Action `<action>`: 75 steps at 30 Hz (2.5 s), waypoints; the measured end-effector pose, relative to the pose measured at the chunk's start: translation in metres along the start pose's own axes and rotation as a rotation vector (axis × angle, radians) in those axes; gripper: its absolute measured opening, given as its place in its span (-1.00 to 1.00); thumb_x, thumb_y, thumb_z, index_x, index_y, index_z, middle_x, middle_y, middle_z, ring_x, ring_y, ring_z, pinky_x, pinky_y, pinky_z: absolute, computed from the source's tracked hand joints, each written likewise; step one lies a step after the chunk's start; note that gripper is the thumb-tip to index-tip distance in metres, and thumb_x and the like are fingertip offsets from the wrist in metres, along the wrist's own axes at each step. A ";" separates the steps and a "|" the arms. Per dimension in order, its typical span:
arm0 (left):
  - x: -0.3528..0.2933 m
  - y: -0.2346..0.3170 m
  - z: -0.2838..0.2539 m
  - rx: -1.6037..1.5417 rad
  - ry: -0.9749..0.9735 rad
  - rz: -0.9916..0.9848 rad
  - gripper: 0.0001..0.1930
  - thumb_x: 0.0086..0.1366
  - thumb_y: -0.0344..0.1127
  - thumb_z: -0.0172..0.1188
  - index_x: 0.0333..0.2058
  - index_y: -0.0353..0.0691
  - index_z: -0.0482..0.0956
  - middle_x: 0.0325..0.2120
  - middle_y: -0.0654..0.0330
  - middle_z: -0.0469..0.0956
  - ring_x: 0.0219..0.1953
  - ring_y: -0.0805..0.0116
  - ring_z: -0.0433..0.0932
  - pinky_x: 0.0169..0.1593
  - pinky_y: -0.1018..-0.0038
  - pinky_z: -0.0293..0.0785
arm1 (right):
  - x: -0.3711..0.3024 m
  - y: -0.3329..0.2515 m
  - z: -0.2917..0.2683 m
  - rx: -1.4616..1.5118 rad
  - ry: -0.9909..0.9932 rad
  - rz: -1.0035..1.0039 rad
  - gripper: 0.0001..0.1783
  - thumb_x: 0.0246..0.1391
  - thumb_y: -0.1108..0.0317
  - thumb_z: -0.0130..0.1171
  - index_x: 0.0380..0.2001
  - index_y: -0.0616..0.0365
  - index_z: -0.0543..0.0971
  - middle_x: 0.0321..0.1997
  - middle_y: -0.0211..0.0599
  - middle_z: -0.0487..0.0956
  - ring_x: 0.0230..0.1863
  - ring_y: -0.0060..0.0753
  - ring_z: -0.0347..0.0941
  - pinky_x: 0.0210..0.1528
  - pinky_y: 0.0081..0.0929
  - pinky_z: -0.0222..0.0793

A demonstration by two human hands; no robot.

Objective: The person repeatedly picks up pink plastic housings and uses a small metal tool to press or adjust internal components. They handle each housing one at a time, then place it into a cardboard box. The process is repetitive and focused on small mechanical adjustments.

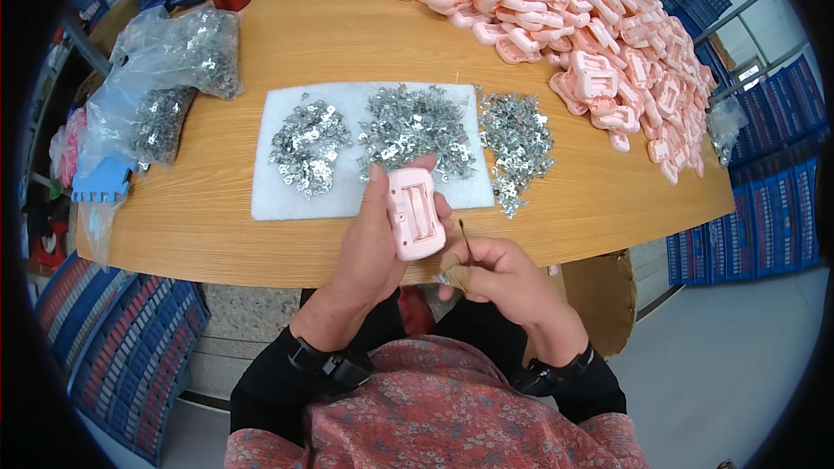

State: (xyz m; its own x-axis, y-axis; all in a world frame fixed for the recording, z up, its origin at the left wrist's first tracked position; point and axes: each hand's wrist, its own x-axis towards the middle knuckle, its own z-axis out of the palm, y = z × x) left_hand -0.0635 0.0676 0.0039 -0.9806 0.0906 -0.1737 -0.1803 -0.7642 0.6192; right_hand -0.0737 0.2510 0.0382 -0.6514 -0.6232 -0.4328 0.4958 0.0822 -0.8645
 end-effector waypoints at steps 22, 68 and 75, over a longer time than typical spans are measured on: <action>-0.004 0.009 -0.020 0.119 -0.079 -0.464 -0.38 0.49 0.21 -0.37 -0.14 -0.25 0.47 -0.41 0.13 0.56 -0.40 0.27 0.63 -0.37 0.26 0.65 | 0.034 -0.053 0.010 -1.351 0.221 -0.523 -0.79 -0.09 0.29 0.27 -0.41 0.17 0.54 -0.52 -0.13 0.57 -0.47 0.01 0.54 -0.42 -0.16 0.43; 0.000 0.010 -0.035 0.034 -0.229 -0.427 -0.40 0.51 0.16 -0.42 -0.06 -0.24 0.44 -0.41 0.01 0.63 -0.47 0.18 0.67 -0.47 0.33 0.63 | 0.052 -0.021 0.010 -0.706 0.309 -0.382 -0.85 0.09 0.42 0.29 -0.28 0.24 0.60 -0.52 -0.55 0.41 -0.47 -0.71 0.25 -0.41 -0.63 0.26; -0.002 0.011 -0.035 0.046 -0.224 -0.434 -0.39 0.51 0.16 -0.42 -0.04 -0.25 0.43 -0.41 -0.02 0.62 -0.47 0.18 0.67 -0.48 0.33 0.62 | 0.045 -0.028 0.010 -0.564 0.249 -0.260 -0.83 0.20 0.39 0.20 -0.21 0.26 0.58 -0.36 -0.51 0.51 -0.32 -0.75 0.35 -0.25 -0.65 0.33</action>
State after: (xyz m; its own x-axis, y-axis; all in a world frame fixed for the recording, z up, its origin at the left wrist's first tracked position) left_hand -0.0607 0.0370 -0.0158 -0.8056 0.5338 -0.2570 -0.5743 -0.5972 0.5600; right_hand -0.1116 0.2130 0.0458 -0.8558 -0.4850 -0.1800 -0.0275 0.3900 -0.9204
